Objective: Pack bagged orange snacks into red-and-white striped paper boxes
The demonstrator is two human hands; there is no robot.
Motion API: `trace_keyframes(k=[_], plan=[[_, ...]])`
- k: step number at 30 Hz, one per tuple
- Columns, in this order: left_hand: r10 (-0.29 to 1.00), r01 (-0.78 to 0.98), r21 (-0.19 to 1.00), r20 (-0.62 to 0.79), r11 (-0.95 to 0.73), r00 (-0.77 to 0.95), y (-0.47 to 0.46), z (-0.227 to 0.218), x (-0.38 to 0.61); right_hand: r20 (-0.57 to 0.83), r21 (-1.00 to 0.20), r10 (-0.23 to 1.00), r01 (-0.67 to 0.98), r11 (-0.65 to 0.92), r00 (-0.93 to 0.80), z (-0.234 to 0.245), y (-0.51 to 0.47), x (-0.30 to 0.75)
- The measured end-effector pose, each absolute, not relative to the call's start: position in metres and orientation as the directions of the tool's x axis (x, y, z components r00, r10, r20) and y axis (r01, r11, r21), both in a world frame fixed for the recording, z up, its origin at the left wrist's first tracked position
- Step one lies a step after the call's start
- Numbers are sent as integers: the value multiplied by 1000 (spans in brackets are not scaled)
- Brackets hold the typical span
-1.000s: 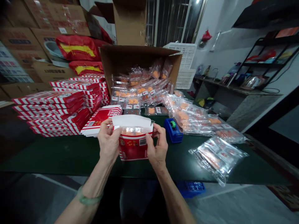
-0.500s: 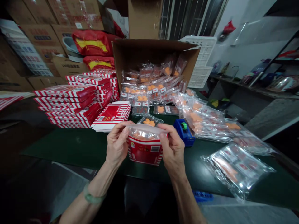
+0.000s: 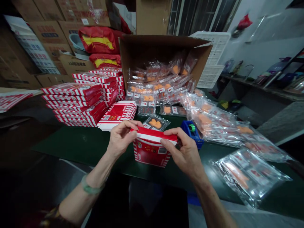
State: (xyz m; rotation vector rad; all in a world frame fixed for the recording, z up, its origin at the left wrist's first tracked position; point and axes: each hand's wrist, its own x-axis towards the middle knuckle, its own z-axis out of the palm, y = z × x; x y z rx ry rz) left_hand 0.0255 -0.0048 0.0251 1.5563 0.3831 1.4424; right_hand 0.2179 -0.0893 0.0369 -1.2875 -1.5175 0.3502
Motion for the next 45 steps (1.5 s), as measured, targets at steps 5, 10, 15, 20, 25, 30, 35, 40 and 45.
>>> trace_keyframes(k=[5, 10, 15, 20, 25, 30, 35, 40, 45], plan=[[649, -79, 702, 689, -707, 323, -9, 42, 22, 578, -676, 799, 645, 356, 165, 39, -94, 211], [605, -92, 653, 739, -752, 296, -10, 43, 21, 586, -700, 779, 624, 348, 223, 44, -104, 199], [509, -74, 618, 705, -783, 494, -4, 60, 10, 531, -719, 835, 597, 355, 144, 55, -109, 203], [332, -75, 448, 755, -891, 565, 2, 63, 5, 584, -615, 812, 655, 439, 3, 54, -110, 207], [147, 27, 152, 867, -988, 476, -6, 42, 0, 782, -473, 618, 725, 501, 84, 26, -118, 197], [110, -64, 162, 863, -985, 493, -17, 36, -7, 887, -363, 453, 734, 574, 84, -1, -115, 195], [379, -35, 502, 694, -864, 613, -16, 59, -8, 845, -483, 504, 659, 577, 178, -5, -103, 199], [412, -54, 545, 692, -837, 592, -8, 72, -1, 856, -494, 458, 637, 591, 239, -4, -91, 194], [472, -105, 577, 747, -810, 468, -11, 47, 2, 867, -494, 380, 661, 565, 324, -12, -74, 190]])
